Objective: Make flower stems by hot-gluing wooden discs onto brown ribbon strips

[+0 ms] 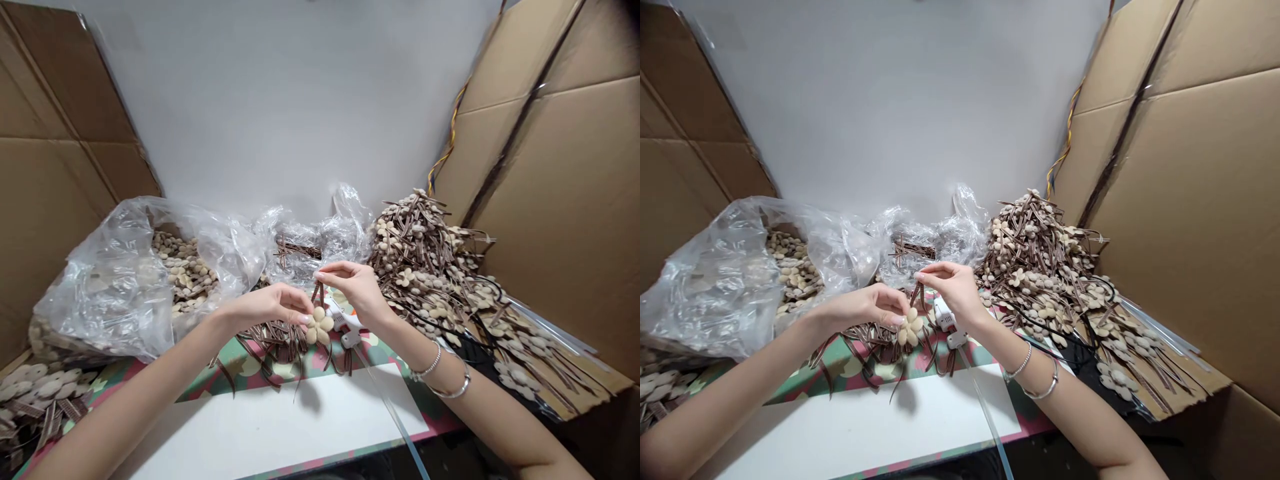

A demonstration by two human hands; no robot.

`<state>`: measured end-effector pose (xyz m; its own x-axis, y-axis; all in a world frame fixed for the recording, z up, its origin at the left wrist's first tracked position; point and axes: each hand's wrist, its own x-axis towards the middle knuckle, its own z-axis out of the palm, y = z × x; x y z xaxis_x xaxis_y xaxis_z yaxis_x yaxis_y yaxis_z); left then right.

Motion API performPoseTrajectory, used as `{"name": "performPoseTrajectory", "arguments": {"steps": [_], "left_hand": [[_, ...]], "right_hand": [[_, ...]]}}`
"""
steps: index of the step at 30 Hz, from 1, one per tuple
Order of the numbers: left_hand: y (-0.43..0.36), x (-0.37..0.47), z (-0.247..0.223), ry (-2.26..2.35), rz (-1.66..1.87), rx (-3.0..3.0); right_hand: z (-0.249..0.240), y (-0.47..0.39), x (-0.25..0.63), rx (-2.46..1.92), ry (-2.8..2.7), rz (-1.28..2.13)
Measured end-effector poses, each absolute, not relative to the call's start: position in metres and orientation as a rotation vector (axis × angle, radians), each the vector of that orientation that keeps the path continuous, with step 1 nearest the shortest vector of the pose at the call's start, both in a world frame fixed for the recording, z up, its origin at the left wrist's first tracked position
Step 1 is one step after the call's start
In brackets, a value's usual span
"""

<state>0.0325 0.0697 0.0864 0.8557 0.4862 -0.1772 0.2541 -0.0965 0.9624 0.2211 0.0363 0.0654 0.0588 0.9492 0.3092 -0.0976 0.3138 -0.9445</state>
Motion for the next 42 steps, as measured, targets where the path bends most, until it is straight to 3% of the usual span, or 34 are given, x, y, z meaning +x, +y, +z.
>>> {"name": "performPoseTrajectory", "arguments": {"steps": [14, 28, 42], "left_hand": [[0.053, 0.048, 0.082, 0.704, 0.548, 1.784], [0.052, 0.044, 0.088, 0.687, 0.531, 1.854], [0.051, 0.045, 0.085, 0.621, 0.482, 1.888]], "right_hand": [[0.062, 0.028, 0.213, -0.923, -1.227, 1.052], [0.075, 0.038, 0.235, -0.901, -1.368, 1.493], [0.072, 0.035, 0.226, -0.909, -1.311, 1.447]]}}
